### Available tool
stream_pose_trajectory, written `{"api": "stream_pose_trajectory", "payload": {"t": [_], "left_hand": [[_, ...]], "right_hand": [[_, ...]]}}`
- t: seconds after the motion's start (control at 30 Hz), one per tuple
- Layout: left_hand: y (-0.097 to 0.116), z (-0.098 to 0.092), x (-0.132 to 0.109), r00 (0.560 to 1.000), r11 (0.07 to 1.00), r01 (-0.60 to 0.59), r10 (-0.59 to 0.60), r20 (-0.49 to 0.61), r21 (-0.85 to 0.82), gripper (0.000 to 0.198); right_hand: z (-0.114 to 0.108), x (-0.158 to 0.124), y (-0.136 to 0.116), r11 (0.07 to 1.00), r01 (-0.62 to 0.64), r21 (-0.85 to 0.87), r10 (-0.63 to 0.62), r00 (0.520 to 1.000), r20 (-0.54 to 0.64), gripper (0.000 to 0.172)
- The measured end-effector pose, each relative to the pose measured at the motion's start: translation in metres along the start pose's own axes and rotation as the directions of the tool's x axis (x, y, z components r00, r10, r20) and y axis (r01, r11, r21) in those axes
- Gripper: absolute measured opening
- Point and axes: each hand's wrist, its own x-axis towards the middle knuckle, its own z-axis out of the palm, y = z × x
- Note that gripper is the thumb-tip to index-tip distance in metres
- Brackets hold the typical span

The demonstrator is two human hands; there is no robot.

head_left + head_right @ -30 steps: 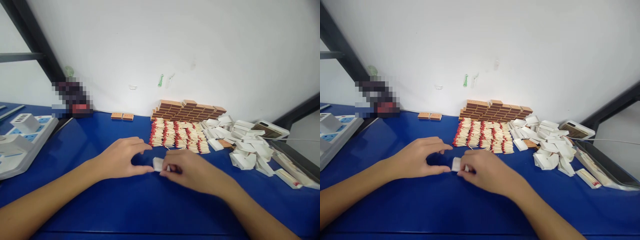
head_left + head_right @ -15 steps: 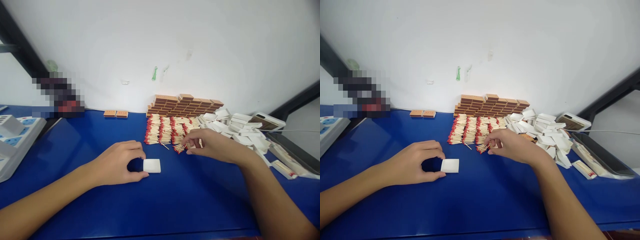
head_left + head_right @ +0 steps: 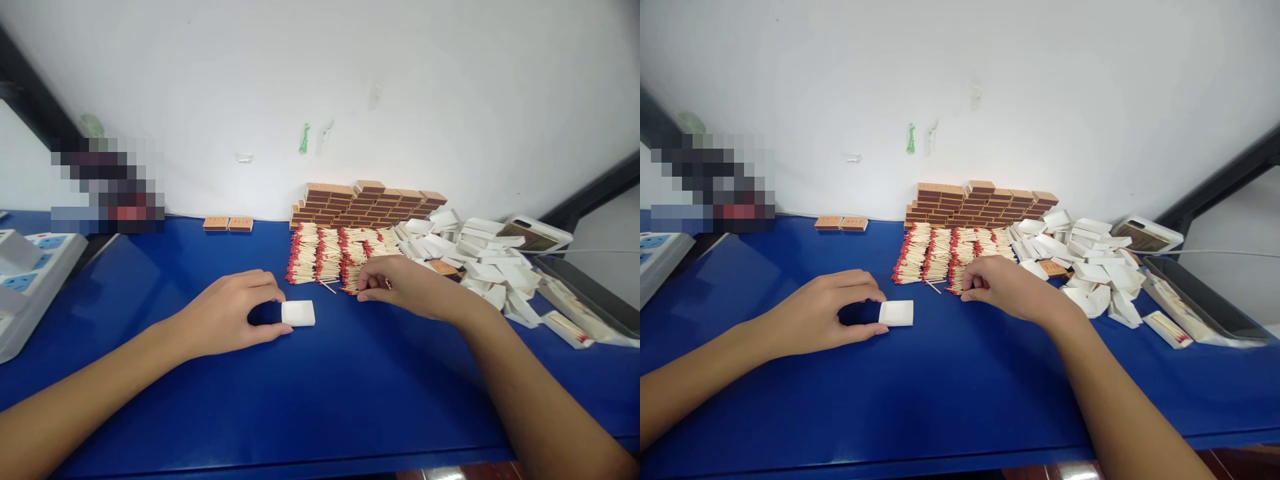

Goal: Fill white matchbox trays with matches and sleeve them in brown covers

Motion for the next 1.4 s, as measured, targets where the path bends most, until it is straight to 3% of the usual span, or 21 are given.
{"api": "stream_pose_trajectory", "payload": {"t": [0.27, 0.47, 0.9, 1.13, 1.4], "left_hand": [[-0.002, -0.001, 0.000, 0.999, 1.000, 0.030, -0.030, 0.020, -0.004, 0.031], [-0.001, -0.001, 0.001, 0.999, 0.999, 0.032, -0.032, 0.017, -0.004, 0.030], [0.000, -0.002, 0.000, 0.999, 1.000, 0.015, -0.015, 0.033, -0.002, 0.029], [0.000, 0.000, 0.000, 0.999, 1.000, 0.011, -0.011, 0.032, 0.008, 0.028], [0.000, -0.001, -0.001, 0.998, 0.999, 0.026, -0.027, 0.055, 0.021, 0.030]], "right_hand": [[-0.008, -0.008, 0.006, 0.994, -0.087, -0.059, 0.087, 0.996, 0.006, 0.009], [-0.007, -0.009, 0.003, 0.997, -0.063, -0.052, 0.065, 0.998, 0.025, 0.015], [-0.003, -0.008, -0.002, 0.996, -0.066, -0.058, 0.066, 0.998, 0.002, 0.007], [0.001, -0.007, -0.005, 0.992, -0.073, -0.107, 0.075, 0.997, 0.013, 0.022], [0.000, -0.004, -0.009, 0.998, -0.062, -0.028, 0.064, 0.996, 0.062, 0.014]]}}
